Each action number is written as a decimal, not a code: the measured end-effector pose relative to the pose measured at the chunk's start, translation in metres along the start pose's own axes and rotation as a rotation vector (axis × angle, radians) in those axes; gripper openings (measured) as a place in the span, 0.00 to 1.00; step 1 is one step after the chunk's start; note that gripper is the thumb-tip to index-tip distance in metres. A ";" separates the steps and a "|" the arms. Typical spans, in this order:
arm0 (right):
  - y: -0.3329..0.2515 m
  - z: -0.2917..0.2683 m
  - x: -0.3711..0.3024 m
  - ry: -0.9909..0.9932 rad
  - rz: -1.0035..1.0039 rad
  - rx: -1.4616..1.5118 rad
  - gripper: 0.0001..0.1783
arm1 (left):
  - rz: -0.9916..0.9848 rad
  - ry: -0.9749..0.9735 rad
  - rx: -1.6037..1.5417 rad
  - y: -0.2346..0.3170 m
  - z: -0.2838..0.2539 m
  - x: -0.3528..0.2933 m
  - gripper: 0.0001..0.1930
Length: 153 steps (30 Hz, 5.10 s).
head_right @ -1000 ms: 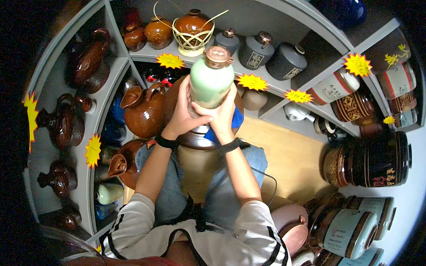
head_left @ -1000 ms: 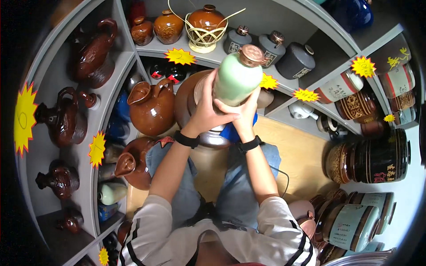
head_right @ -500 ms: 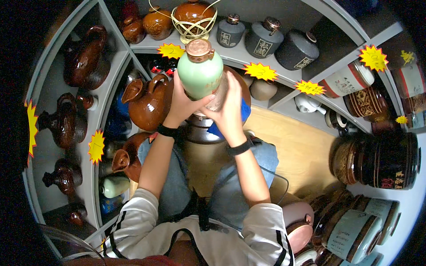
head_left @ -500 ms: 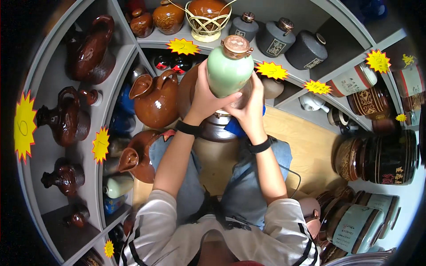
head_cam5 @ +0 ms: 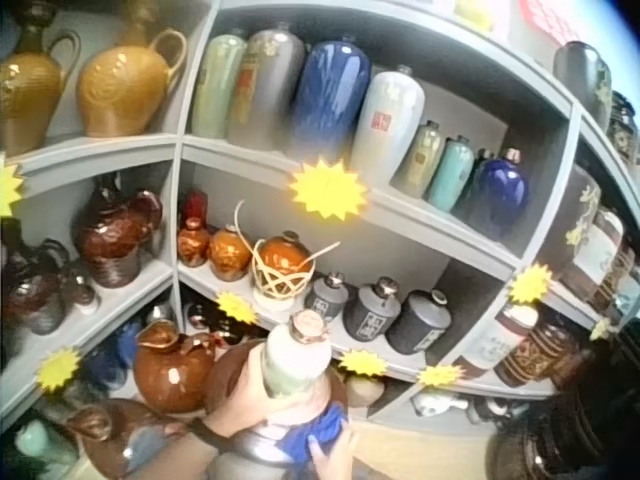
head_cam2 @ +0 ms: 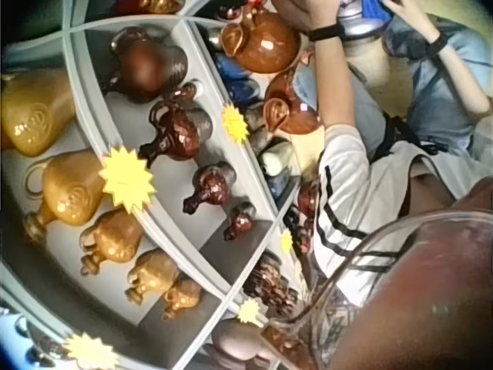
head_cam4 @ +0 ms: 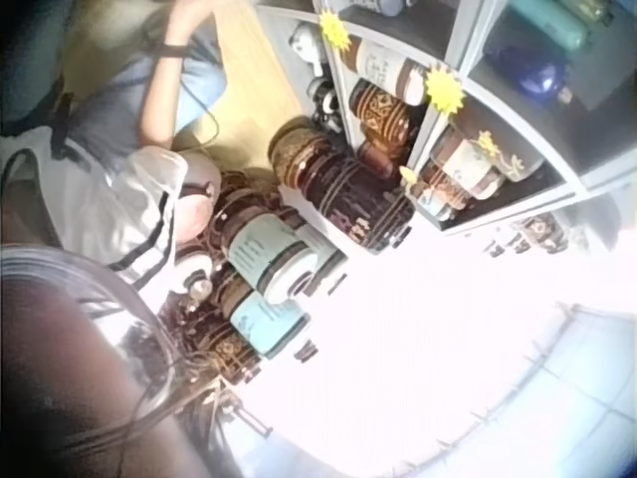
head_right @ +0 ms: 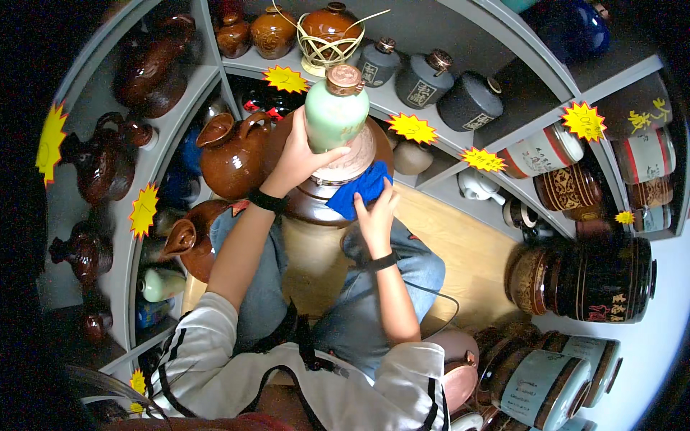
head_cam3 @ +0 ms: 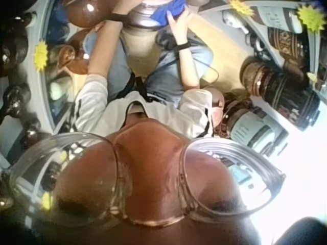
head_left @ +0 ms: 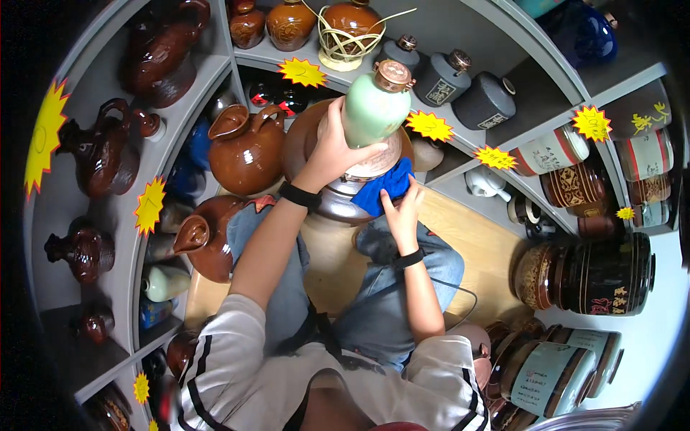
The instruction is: Cleaning and organizing various ceramic jars and pottery on shelves.
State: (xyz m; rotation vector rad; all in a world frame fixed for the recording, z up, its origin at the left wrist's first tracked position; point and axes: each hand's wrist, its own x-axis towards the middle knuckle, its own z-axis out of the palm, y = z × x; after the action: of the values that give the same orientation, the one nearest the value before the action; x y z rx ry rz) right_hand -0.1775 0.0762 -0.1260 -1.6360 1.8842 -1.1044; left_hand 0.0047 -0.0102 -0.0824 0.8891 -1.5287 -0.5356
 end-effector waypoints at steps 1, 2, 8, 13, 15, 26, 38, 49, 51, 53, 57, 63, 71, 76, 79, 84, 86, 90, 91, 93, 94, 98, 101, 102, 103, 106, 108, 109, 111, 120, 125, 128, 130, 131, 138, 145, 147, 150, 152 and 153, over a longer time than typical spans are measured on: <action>-0.007 0.001 0.002 -0.024 0.035 0.041 0.29 | -0.005 0.015 0.011 -0.002 0.000 -0.003 0.50; 0.003 0.001 0.009 -0.015 0.031 0.046 0.29 | -0.004 0.028 0.010 -0.001 0.005 -0.002 0.51; 0.004 -0.011 0.045 0.179 0.166 0.634 0.18 | -0.006 0.011 0.044 0.015 0.000 -0.001 0.55; -0.056 -0.051 0.059 0.389 -0.138 0.906 0.20 | -0.043 0.011 -0.071 0.043 -0.019 0.006 0.57; -0.076 -0.063 0.066 0.447 -0.359 0.973 0.22 | 0.031 0.019 0.092 0.053 -0.021 0.014 0.57; -0.130 0.005 0.106 0.233 -0.564 0.668 0.23 | 0.067 0.255 0.032 0.038 0.012 0.042 0.36; -0.123 0.020 0.103 0.006 0.105 0.793 0.18 | 0.038 0.295 -0.116 0.034 0.012 0.040 0.35; -0.076 0.049 0.103 0.013 0.078 1.079 0.20 | 0.100 0.300 -0.159 0.026 0.023 0.022 0.42; -0.087 0.044 0.103 -0.018 0.035 1.248 0.21 | 0.069 0.331 -0.203 0.025 0.021 0.023 0.46; -0.106 0.021 0.106 -0.014 -0.058 1.369 0.22 | 0.096 0.341 -0.196 0.030 0.023 0.029 0.46; -0.134 -0.011 0.106 0.123 -0.477 1.009 0.24 | 0.141 0.324 -0.070 0.033 0.023 0.037 0.46; -0.128 0.011 0.100 0.091 -0.269 1.010 0.20 | 0.089 0.278 -0.084 0.026 0.017 0.033 0.47; -0.076 0.038 0.093 -0.156 0.117 1.106 0.20 | 0.086 0.296 -0.120 0.032 0.021 0.029 0.50; -0.108 0.012 0.082 -0.035 0.074 1.270 0.18 | 0.124 0.324 -0.121 0.026 0.023 0.030 0.50; -0.116 -0.005 0.089 0.021 -0.185 1.093 0.18 | 0.114 0.329 -0.123 0.026 0.022 0.031 0.50; -0.145 -0.032 0.085 0.086 -0.516 0.483 0.17 | 0.105 0.319 -0.064 0.028 0.018 0.030 0.51; -0.144 -0.024 0.091 0.088 -0.517 0.519 0.18 | 0.111 0.327 -0.045 0.025 0.021 0.029 0.52; -0.134 -0.009 0.102 -0.026 -0.320 0.782 0.22 | 0.098 0.338 0.003 0.026 0.023 0.023 0.52; -0.132 -0.008 0.103 -0.060 -0.304 0.814 0.24 | 0.066 0.311 -0.010 0.027 0.022 0.021 0.53; -0.123 -0.002 0.103 -0.111 -0.200 0.909 0.24 | 0.032 0.293 -0.026 0.029 0.021 0.020 0.54; -0.115 0.004 0.103 -0.155 -0.088 1.007 0.24 | 0.034 0.289 -0.033 0.028 0.021 0.020 0.53; -0.092 0.023 0.095 -0.287 0.183 1.163 0.22 | 0.024 0.251 -0.022 0.031 0.022 0.022 0.53; -0.104 0.010 0.094 -0.296 0.226 1.215 0.20 | 0.091 0.272 0.006 0.027 0.022 0.021 0.54; -0.106 0.007 0.093 -0.275 0.224 1.241 0.19 | 0.138 0.294 0.014 0.027 0.022 0.021 0.54; -0.106 0.007 0.092 -0.190 0.182 1.259 0.19 | 0.150 0.294 0.070 0.027 0.023 0.019 0.54; -0.126 -0.008 0.087 -0.066 -0.057 1.204 0.20 | 0.184 0.318 0.154 0.026 0.021 0.018 0.54; -0.131 -0.018 0.089 0.018 -0.190 1.047 0.19 | 0.184 0.308 0.164 0.027 0.019 0.017 0.54; -0.134 -0.022 0.086 0.045 -0.257 0.950 0.17 | 0.174 0.298 0.163 0.028 0.018 0.017 0.53; -0.137 -0.029 0.079 0.067 -0.329 0.856 0.16 | 0.169 0.295 0.166 0.027 0.015 0.016 0.52; -0.143 -0.032 0.076 0.200 -0.450 0.282 0.21 | 0.117 0.131 -0.066 0.025 0.005 0.017 0.48; -0.128 -0.018 0.095 -0.030 -0.396 0.593 0.24 | -0.030 0.105 -0.529 0.022 0.002 0.023 0.48; -0.129 -0.019 0.097 -0.127 -0.274 0.836 0.24 | -0.224 -0.116 -0.570 0.005 -0.008 0.022 0.49; -0.132 -0.025 0.094 -0.134 -0.218 0.883 0.22 | -0.219 -0.104 -0.599 0.002 -0.006 0.021 0.49; -0.131 -0.029 0.093 -0.122 -0.230 0.824 0.21 | -0.214 -0.092 -0.627 0.003 -0.004 0.021 0.48; -0.151 -0.039 0.069 0.200 -0.354 0.355 0.19 | -0.115 0.080 -0.448 0.004 0.014 0.015 0.51; -0.164 -0.035 0.056 0.333 -0.380 0.149 0.20 | -0.128 0.170 -0.268 0.014 0.026 0.007 0.48; -0.164 -0.030 0.053 0.336 -0.409 0.128 0.20 | -0.162 0.100 -0.213 0.022 0.022 0.003 0.46; -0.167 -0.025 0.050 0.319 -0.409 0.115 0.20 | -0.001 0.119 -0.056 0.023 0.022 0.001 0.45; -0.162 -0.022 0.058 0.368 -0.459 0.198 0.20 | 0.003 0.124 0.002 0.018 0.027 0.000 0.45; -0.156 -0.025 0.061 0.312 -0.410 0.203 0.21 | 0.014 0.141 0.091 0.019 0.028 -0.002 0.45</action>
State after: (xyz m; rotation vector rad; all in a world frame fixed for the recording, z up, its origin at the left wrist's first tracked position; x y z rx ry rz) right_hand -0.1110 0.0251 0.0217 -1.8621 1.5725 -1.7453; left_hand -0.0271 -0.0020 -0.0738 0.9650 -1.4386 -0.3876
